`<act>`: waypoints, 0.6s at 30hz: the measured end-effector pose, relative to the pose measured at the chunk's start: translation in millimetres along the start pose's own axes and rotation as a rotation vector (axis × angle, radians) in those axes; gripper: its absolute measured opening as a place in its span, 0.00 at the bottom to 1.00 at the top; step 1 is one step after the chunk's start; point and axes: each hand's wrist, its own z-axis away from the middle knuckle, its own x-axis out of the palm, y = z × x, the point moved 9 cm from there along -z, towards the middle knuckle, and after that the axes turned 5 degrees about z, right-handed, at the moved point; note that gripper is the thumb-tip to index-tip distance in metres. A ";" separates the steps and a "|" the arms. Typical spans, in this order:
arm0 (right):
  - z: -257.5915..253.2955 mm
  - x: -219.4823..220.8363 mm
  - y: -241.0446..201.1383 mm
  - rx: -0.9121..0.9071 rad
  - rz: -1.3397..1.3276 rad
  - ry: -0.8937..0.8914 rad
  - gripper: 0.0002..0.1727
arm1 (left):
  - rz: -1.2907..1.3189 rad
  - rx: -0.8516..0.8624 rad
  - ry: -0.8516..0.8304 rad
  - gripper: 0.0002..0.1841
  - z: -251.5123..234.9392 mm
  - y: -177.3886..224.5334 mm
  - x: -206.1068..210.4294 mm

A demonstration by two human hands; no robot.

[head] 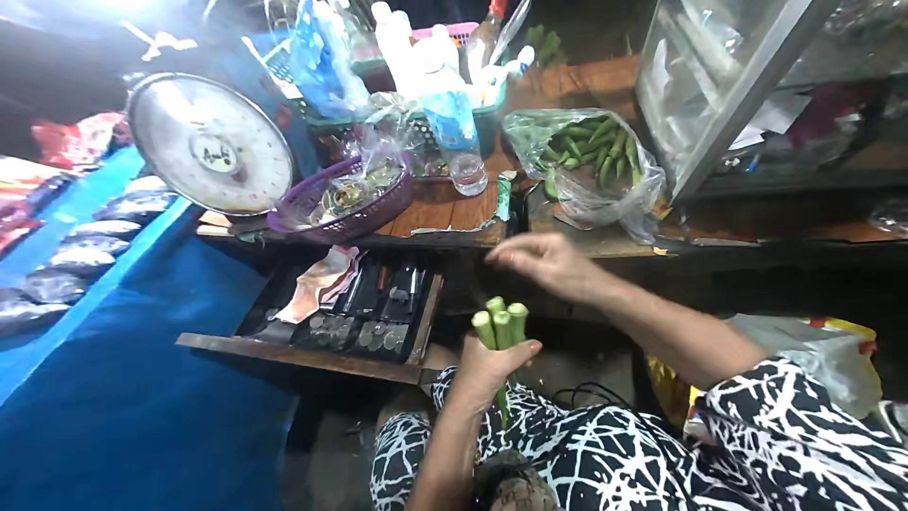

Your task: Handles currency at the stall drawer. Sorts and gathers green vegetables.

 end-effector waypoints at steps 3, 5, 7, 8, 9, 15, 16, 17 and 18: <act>-40.8 -81.1 31.4 0.067 0.431 0.329 0.17 | 0.131 0.108 0.150 0.16 -2.9 13.2 -25.7; -65.1 -131.9 61.4 0.186 0.731 0.435 0.20 | 0.243 0.128 0.203 0.10 -5.5 18.2 -37.2; -76.8 -170.8 86.3 0.295 0.932 0.477 0.25 | 0.348 0.117 0.206 0.05 -9.8 18.1 -41.7; -78.8 -182.1 94.3 0.348 0.987 0.456 0.27 | 0.394 0.115 0.195 0.04 -11.8 17.4 -41.9; -79.9 -188.3 100.6 0.391 1.025 0.424 0.29 | 0.427 0.116 0.178 0.04 -13.4 16.3 -41.3; -72.9 -196.4 109.8 0.429 0.971 0.463 0.21 | 0.509 0.065 0.160 0.08 -14.5 8.0 -41.0; -67.2 -195.4 103.1 0.456 0.932 0.481 0.21 | 0.531 0.058 0.160 0.09 -14.9 5.7 -41.8; -60.4 -193.7 94.9 0.486 0.893 0.491 0.22 | 0.552 0.053 0.159 0.10 -15.4 3.3 -42.3; -53.8 -192.4 88.7 0.487 0.884 0.503 0.22 | 0.577 0.053 0.156 0.12 -16.1 0.7 -42.6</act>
